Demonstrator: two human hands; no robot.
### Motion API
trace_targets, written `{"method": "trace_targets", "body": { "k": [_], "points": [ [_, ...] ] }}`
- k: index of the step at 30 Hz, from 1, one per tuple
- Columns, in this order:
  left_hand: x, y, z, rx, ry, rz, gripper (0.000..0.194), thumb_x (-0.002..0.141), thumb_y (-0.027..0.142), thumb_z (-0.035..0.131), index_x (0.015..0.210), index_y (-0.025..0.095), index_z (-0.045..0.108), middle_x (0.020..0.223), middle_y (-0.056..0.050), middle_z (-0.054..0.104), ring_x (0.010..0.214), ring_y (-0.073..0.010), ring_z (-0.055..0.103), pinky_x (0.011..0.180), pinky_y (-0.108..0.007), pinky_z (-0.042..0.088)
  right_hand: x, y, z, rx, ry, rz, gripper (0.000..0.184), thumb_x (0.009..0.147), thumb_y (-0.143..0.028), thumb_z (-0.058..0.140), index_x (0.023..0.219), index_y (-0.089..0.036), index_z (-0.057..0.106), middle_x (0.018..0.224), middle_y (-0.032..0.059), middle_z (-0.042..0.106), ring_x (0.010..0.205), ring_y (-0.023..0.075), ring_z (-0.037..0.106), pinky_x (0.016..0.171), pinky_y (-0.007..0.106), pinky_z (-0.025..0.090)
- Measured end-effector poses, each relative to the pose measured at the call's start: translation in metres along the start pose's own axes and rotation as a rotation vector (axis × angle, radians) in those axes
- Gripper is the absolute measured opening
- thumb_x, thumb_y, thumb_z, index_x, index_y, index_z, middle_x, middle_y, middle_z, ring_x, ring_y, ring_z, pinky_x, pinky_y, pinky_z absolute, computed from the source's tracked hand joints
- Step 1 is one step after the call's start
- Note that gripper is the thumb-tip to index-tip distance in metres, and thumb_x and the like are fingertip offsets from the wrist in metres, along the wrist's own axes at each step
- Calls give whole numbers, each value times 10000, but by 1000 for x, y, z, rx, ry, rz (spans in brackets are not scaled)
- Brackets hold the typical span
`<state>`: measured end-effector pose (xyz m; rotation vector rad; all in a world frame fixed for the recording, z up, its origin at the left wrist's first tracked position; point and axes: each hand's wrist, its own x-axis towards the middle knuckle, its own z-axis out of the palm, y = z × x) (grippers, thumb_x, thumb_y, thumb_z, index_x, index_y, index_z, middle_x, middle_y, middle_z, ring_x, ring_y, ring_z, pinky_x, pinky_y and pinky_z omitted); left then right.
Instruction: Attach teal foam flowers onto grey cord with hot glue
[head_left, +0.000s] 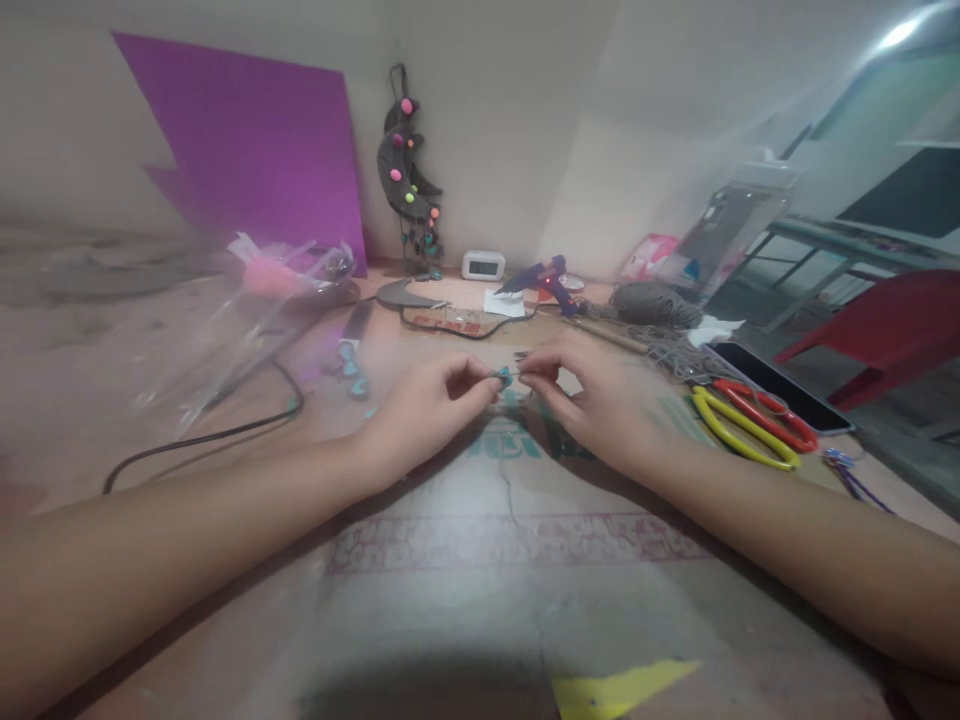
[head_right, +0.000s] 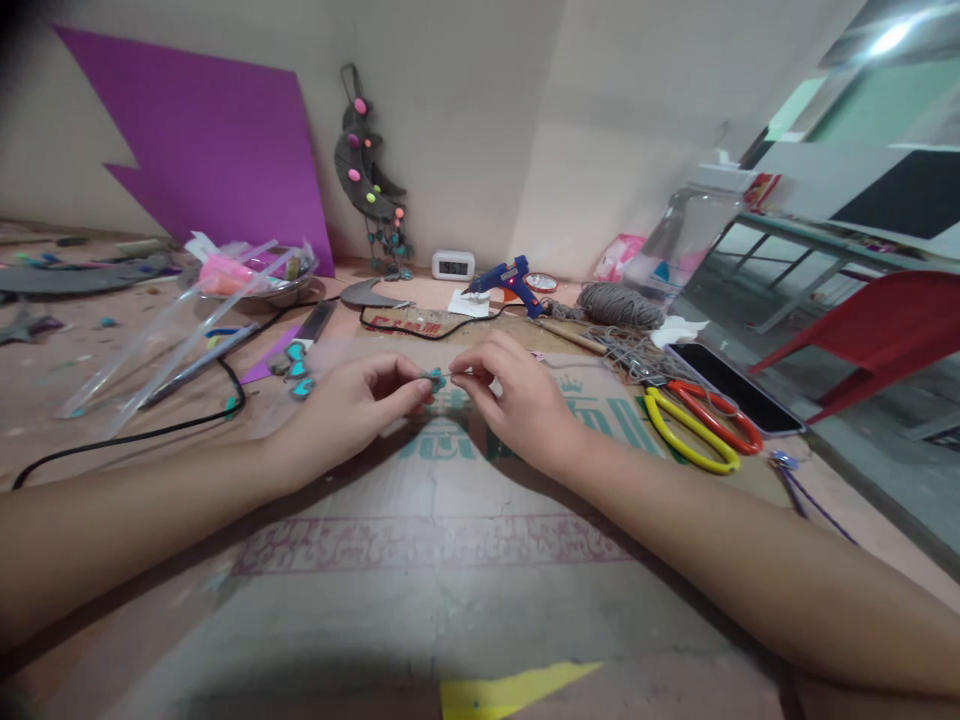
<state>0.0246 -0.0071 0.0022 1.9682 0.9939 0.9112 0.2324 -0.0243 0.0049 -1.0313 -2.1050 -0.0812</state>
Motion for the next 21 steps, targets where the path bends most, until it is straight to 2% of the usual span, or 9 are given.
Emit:
{"method": "trace_targets", "body": {
  "k": [3, 8, 15, 18, 21],
  "points": [
    [1, 1, 0, 8, -22, -4, 215, 894, 355, 557, 817, 172, 639, 801, -11, 674, 754, -166, 601, 706, -271, 449, 0, -4, -1, 36, -30, 28, 89, 927, -250, 593, 856, -213, 631, 827, 35, 670, 783, 174, 622, 727, 323, 481],
    [-1, -1, 1, 3, -66, 25, 204, 896, 340, 552, 826, 175, 649, 790, -4, 690, 741, -158, 615, 697, -263, 463, 0, -11, 0, 98, -85, 189, 126, 909, -259, 603, 796, -213, 637, 791, 22, 711, 727, 166, 644, 682, 306, 486],
    [-2, -6, 3, -62, -98, 40, 199, 906, 343, 566, 912, 191, 695, 880, -9, 732, 804, -158, 650, 755, -268, 496, 3, -17, 1, 358, -168, 455, 171, 909, -309, 574, 779, -202, 604, 555, -40, 611, 473, 117, 557, 517, 261, 445],
    [-2, -9, 4, -124, -113, 34, 224, 912, 359, 569, 977, 198, 710, 937, -18, 744, 853, -168, 671, 789, -277, 517, 3, -17, 2, 381, -174, 481, 171, 906, -323, 575, 795, -195, 599, 537, -42, 594, 478, 118, 560, 516, 258, 439],
    [-3, -11, 4, -145, -123, 15, 254, 910, 378, 574, 992, 190, 723, 952, -33, 749, 871, -186, 681, 778, -284, 533, 3, -17, 2, 320, -146, 428, 172, 902, -302, 586, 771, -193, 601, 547, -36, 601, 505, 115, 555, 554, 260, 440]
  ]
}}
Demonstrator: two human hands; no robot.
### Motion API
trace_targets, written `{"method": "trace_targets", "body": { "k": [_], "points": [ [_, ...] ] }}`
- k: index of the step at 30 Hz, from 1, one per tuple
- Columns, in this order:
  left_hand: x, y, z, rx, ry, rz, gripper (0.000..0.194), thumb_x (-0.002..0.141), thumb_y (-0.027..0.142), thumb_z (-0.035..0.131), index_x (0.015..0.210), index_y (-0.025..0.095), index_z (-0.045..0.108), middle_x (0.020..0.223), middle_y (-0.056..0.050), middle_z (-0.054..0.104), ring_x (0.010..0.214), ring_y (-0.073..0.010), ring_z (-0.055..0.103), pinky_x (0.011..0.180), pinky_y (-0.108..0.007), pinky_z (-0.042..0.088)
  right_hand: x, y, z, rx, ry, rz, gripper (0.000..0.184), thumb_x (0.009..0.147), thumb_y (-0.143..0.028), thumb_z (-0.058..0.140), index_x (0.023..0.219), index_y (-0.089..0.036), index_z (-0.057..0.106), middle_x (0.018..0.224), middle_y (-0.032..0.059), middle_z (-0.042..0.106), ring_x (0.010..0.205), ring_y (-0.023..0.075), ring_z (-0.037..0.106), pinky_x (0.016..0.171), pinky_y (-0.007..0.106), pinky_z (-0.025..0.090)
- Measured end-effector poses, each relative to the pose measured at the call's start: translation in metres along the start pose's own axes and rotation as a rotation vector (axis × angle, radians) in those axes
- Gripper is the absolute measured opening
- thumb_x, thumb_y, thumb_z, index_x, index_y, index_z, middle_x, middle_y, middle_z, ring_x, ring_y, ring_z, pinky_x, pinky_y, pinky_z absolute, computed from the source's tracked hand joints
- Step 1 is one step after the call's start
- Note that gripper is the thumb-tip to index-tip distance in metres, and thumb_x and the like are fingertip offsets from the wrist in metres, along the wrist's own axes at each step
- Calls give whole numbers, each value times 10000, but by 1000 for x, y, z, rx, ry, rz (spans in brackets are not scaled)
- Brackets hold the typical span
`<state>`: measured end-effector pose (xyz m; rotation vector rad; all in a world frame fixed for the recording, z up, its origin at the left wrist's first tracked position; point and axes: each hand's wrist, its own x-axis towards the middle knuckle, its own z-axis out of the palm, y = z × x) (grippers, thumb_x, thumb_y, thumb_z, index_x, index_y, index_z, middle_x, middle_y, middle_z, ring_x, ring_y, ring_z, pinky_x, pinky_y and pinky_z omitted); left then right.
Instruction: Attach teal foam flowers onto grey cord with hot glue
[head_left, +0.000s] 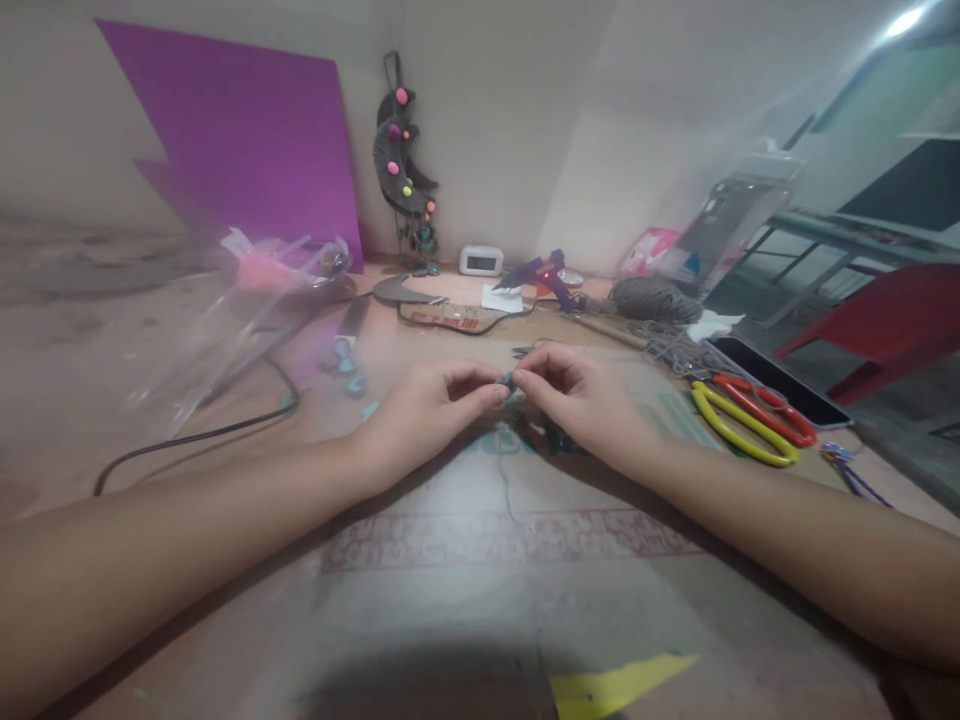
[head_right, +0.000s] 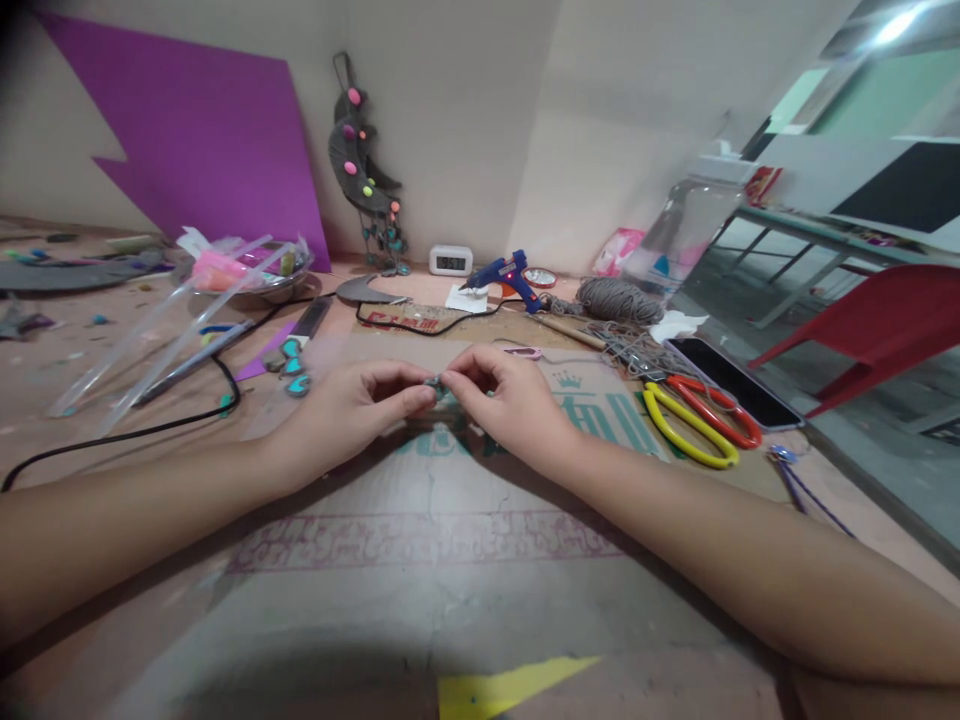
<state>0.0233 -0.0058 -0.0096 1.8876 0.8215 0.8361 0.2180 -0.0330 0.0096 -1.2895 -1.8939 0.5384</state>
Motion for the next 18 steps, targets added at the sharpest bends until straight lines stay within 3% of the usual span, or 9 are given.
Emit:
{"method": "trace_targets", "body": {
  "k": [9, 18],
  "points": [
    [-1, 6, -1, 15, 5, 2, 269, 913, 405, 583, 972, 193, 738, 900, -10, 752, 801, -157, 670, 718, -231, 510, -2, -1, 1, -224, 74, -204, 129, 882, -207, 605, 759, -175, 629, 643, -17, 654, 587, 106, 560, 601, 241, 409],
    [0, 4, 0, 63, 12, -15, 256, 923, 357, 535, 898, 179, 717, 787, -7, 717, 700, -142, 632, 640, -228, 474, -3, 3, -1, -276, 14, -285, 183, 957, -232, 529, 853, -165, 664, 773, 19, 698, 708, 126, 614, 684, 244, 435]
  ]
}}
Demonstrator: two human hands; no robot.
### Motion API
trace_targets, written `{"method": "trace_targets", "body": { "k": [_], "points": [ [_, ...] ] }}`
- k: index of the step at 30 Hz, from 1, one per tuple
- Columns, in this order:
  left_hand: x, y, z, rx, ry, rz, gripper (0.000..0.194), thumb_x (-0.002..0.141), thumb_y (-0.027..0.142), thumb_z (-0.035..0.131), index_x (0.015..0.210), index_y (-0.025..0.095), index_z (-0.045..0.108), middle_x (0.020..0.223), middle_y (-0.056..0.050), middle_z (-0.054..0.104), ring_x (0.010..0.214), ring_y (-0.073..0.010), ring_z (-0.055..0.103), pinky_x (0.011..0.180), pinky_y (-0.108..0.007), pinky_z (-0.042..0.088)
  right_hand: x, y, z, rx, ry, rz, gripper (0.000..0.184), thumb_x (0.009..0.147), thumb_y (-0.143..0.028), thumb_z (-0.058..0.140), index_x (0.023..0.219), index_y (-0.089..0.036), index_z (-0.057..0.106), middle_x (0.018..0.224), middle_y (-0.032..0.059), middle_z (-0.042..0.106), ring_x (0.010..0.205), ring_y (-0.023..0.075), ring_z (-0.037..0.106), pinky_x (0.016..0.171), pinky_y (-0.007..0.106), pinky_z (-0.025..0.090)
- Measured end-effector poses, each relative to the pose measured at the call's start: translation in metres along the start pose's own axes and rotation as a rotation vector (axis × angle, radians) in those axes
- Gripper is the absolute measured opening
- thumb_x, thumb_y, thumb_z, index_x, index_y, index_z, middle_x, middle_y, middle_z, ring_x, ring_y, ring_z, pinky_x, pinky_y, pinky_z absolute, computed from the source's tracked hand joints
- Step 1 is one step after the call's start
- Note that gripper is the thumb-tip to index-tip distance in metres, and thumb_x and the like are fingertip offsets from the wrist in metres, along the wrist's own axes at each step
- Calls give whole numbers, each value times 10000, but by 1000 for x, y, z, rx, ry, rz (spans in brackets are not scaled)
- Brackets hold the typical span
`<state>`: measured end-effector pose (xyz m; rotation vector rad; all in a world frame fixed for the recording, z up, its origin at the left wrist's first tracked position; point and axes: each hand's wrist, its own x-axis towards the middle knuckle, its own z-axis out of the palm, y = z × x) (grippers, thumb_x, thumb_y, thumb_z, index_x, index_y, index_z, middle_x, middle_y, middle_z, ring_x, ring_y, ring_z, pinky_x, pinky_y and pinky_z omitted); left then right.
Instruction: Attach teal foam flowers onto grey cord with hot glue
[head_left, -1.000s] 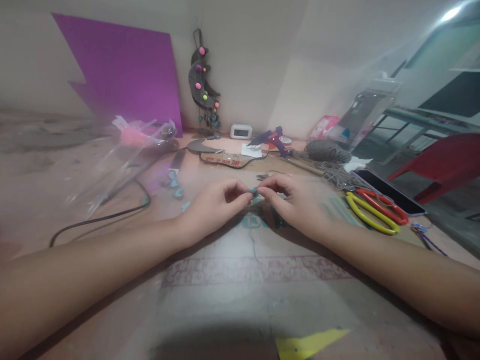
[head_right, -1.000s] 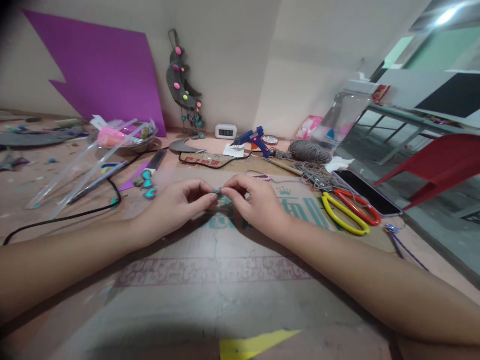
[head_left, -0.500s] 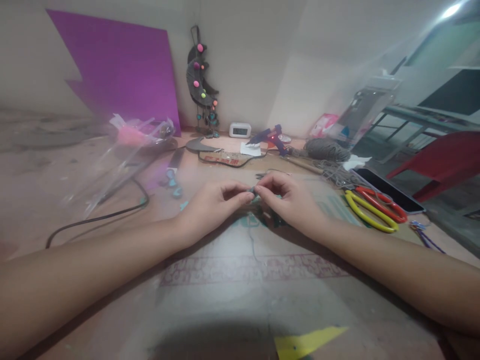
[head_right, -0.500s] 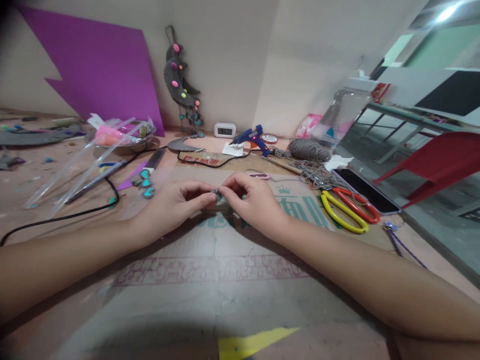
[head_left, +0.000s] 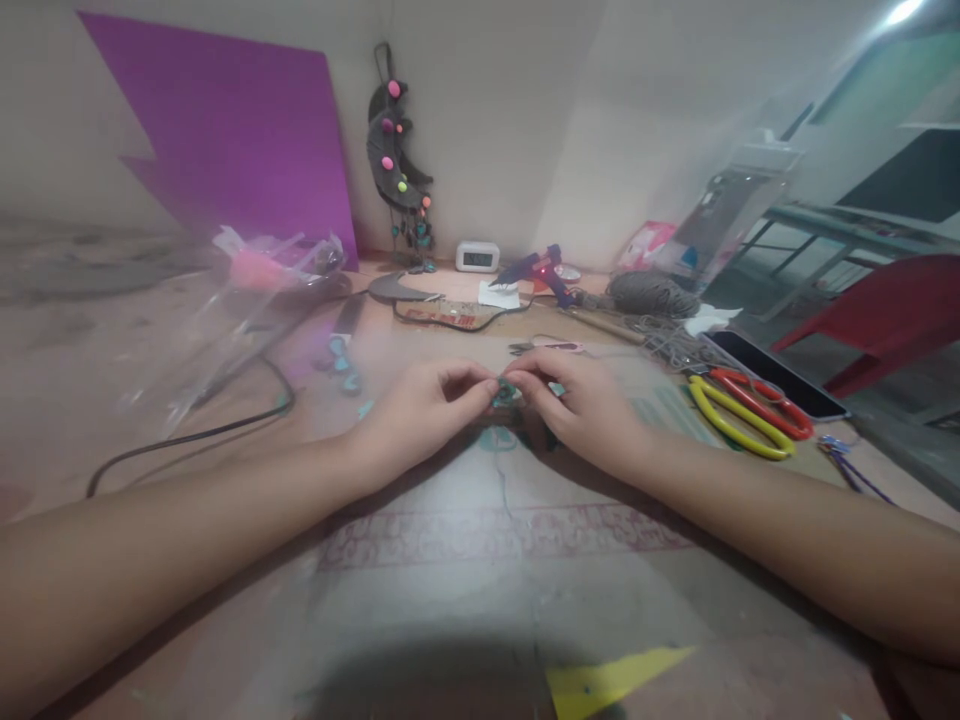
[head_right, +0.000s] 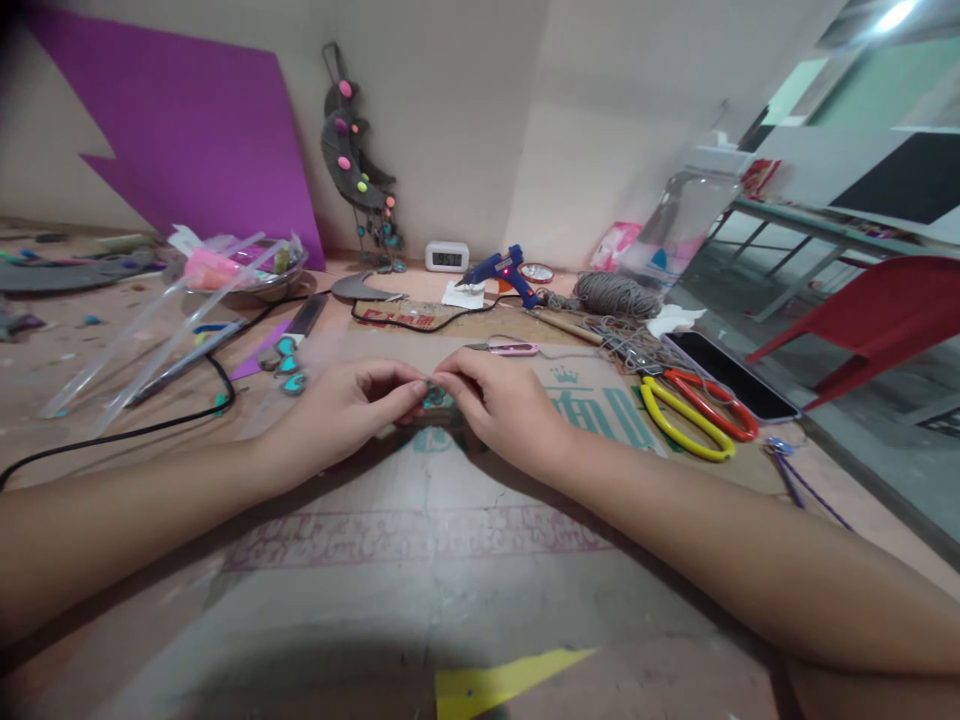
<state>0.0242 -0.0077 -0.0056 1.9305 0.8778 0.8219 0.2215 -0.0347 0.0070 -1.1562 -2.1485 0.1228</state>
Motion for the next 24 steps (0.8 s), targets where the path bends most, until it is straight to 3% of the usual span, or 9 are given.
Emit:
{"method": "trace_targets", "body": {
  "k": [6, 11, 15, 24],
  "points": [
    [1, 5, -2, 88, 73, 64, 219, 923, 305, 542, 888, 170, 712, 806, 1, 722, 742, -139, 634, 694, -227, 468, -2, -2, -1, 106, 17, 63, 153, 952, -235, 506, 1011, -176, 635, 852, 33, 693, 777, 152, 629, 723, 279, 461],
    [0, 6, -2, 183, 102, 165, 184, 913, 240, 557, 849, 159, 708, 787, 14, 724, 734, -123, 627, 691, -206, 453, 0, -12, 0, 458, -47, 335, 180, 914, -271, 542, 1077, -204, 578, 636, -43, 561, 567, 122, 554, 561, 261, 444],
    [-1, 6, -2, 225, 130, 213, 187, 919, 239, 565, 832, 157, 709, 765, 20, 722, 707, -112, 625, 672, -200, 442, 3, -16, 1, 771, -108, 508, 213, 857, -302, 617, 1027, -194, 548, 592, -63, 569, 490, 98, 535, 492, 232, 443],
    [-4, 9, -3, 216, 158, 266, 172, 930, 217, 572, 866, 154, 719, 804, 17, 742, 733, -100, 647, 701, -183, 452, -1, -12, 3, 1069, -139, 608, 266, 851, -387, 665, 1011, -196, 572, 576, -52, 583, 504, 105, 574, 447, 206, 405]
  ]
}}
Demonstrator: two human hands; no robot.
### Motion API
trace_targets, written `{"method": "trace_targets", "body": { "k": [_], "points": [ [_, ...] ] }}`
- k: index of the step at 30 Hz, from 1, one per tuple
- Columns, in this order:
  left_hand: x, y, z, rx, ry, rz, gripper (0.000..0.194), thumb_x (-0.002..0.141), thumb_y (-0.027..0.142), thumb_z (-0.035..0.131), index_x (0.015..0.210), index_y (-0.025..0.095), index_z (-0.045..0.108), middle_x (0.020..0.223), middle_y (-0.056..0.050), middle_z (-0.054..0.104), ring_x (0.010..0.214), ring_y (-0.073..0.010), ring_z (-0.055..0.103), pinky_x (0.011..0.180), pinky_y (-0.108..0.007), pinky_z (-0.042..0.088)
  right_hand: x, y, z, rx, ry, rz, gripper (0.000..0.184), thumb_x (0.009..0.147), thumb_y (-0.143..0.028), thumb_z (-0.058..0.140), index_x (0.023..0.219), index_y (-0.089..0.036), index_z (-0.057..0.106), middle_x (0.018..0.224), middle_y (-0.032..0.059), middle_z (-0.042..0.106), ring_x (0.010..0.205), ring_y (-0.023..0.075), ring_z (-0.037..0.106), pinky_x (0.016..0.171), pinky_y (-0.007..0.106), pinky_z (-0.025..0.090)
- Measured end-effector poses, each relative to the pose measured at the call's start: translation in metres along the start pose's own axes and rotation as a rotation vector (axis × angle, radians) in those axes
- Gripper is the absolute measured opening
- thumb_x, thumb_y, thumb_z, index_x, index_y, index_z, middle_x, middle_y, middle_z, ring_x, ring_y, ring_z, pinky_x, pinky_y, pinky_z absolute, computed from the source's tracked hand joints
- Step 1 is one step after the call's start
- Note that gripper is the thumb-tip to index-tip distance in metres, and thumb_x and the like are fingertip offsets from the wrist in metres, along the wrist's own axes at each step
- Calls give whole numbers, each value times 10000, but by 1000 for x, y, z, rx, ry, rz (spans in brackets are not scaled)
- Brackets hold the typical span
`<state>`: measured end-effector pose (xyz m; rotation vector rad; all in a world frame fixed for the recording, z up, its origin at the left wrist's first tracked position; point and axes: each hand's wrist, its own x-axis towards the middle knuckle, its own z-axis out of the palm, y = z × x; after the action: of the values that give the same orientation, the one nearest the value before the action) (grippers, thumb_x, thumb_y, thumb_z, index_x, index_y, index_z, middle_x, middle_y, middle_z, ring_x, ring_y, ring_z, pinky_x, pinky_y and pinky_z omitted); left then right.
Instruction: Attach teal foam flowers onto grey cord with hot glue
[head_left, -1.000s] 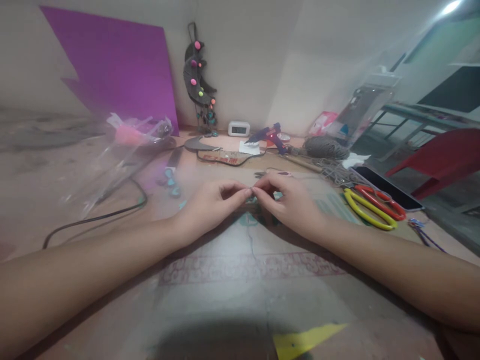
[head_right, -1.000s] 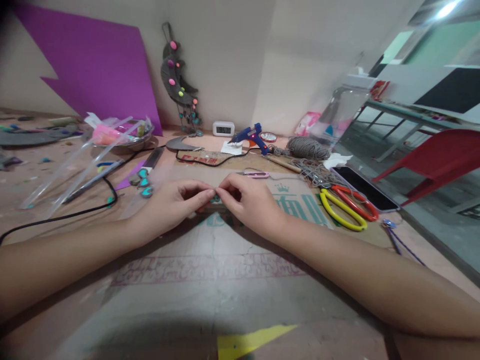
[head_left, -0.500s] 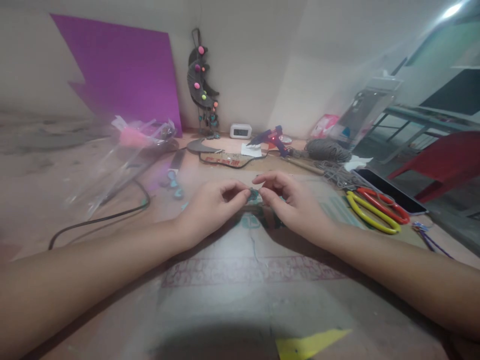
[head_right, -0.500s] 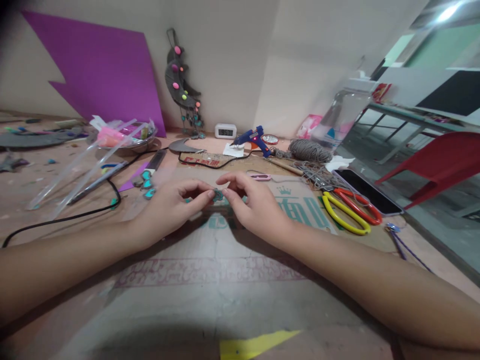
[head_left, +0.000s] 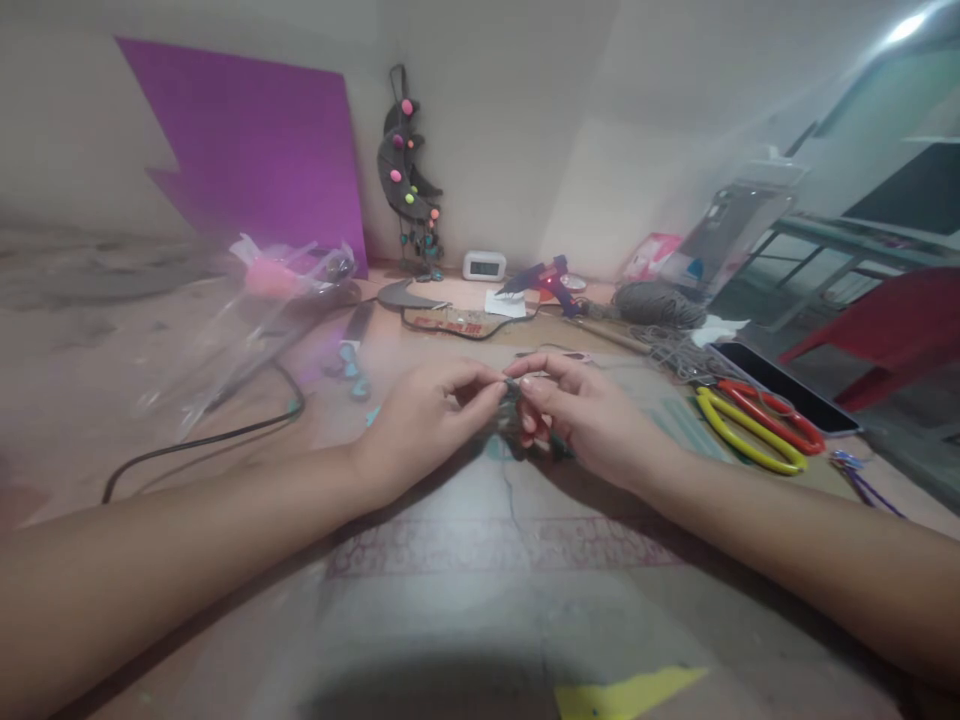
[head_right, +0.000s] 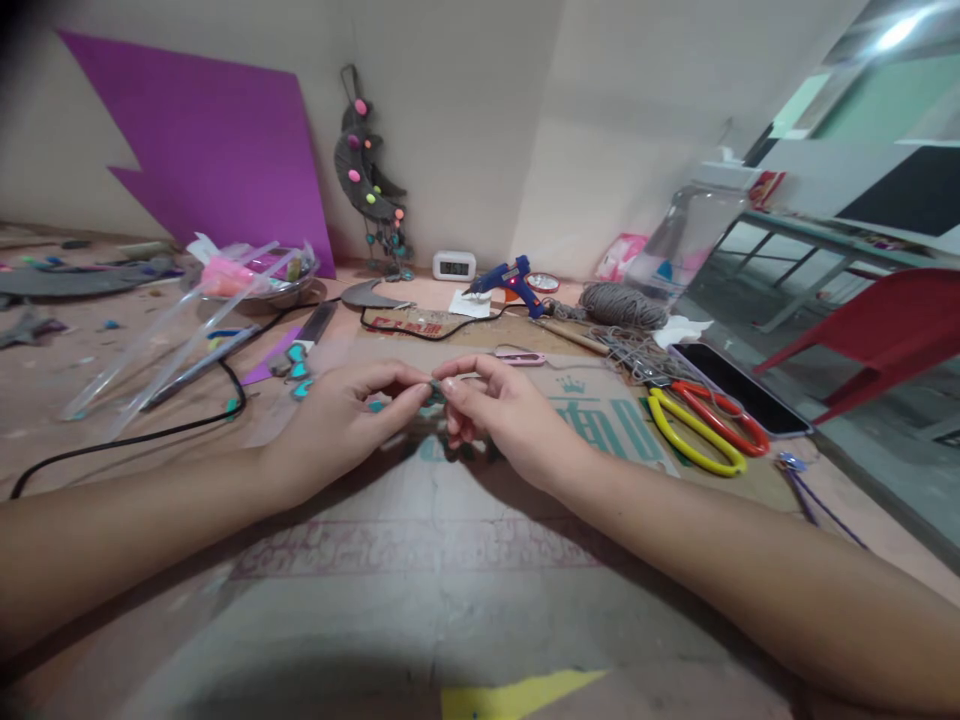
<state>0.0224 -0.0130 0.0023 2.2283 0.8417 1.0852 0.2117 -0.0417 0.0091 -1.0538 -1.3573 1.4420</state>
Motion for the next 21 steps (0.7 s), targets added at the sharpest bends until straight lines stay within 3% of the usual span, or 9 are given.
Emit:
{"method": "trace_targets", "body": {
  "k": [10, 17, 21],
  "points": [
    [-1, -4, 3, 19, 31, 65, 170, 935, 226, 575, 854, 160, 709, 821, 4, 733, 767, -119, 647, 749, -211, 469, -1, 2, 6, -141, 82, -25, 308, 845, -456, 655, 921, -171, 567, 551, -54, 578, 456, 80, 523, 436, 199, 381],
    [1, -1, 2, -156, 14, -215, 153, 891, 303, 626, 886, 173, 706, 856, -17, 742, 786, -164, 666, 743, -263, 511, -2, 0, 7, -305, 132, -136, 307, 895, -467, 603, 803, -182, 533, 576, -47, 570, 472, 74, 495, 465, 214, 409],
    [3, 3, 1, -230, -16, -231, 186, 874, 337, 632, 883, 161, 691, 852, -28, 734, 784, -168, 662, 726, -263, 516, -1, 1, 4, -395, 129, -200, 270, 922, -427, 578, 809, -186, 533, 579, -48, 555, 508, 83, 497, 503, 220, 412]
  ]
}}
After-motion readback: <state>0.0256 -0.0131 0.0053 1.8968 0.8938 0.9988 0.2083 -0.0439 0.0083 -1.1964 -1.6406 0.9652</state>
